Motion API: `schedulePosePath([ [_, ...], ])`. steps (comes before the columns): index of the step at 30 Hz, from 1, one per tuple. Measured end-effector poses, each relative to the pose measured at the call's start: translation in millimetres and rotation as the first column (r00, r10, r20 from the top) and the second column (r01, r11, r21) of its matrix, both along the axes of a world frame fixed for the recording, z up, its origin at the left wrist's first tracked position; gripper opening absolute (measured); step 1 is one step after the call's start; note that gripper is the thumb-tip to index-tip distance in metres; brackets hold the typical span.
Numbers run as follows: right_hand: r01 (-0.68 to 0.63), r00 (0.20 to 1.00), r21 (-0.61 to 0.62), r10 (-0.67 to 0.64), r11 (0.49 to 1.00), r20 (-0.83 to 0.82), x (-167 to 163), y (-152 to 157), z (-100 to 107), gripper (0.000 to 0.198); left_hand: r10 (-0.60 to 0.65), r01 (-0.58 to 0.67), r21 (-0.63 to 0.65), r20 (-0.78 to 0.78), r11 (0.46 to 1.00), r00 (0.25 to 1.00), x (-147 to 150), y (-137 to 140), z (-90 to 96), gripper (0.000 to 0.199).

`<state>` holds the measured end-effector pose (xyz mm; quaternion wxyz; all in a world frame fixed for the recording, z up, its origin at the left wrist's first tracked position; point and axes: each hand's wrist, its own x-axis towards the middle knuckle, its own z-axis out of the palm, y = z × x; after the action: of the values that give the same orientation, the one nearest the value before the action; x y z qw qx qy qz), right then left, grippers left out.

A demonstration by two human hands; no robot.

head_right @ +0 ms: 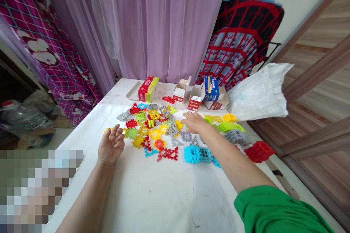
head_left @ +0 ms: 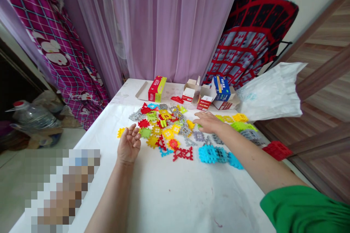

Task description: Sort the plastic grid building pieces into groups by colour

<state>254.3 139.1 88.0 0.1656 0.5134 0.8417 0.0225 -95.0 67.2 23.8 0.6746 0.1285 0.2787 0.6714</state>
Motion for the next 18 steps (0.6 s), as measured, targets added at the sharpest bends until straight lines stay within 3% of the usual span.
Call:
schedulePosePath([
  [6, -0.004, 0.999, -0.02, 0.005, 1.0, 0.048, -1.2, 0.1, -10.9, 0.03, 0.117, -0.117, -0.016, 0.013, 0.993, 0.993, -10.2, 6.6, -7.6, 0.018],
  [10, -0.022, 0.999, 0.013, 0.021, 1.0, 0.031, -8.2, 0.1, -2.9, 0.024, 0.166, -0.166, -0.052, -0.008, 0.985, 0.986, -6.7, 11.0, -13.6, 0.018],
  [14, -0.107, 0.988, 0.123, 0.119, 0.987, -0.098, -50.6, 6.7, 8.4, 0.025, 0.146, -0.145, -0.062, 0.016, 0.987, 0.989, 3.2, 13.1, -19.6, 0.02],
  [18, -0.137, 0.964, 0.199, 0.177, 0.97, -0.199, -117.6, 21.5, 2.2, 0.025, 0.089, -0.09, -0.023, -0.024, 0.996, 0.996, 9.2, 12.8, -24.0, 0.024],
])
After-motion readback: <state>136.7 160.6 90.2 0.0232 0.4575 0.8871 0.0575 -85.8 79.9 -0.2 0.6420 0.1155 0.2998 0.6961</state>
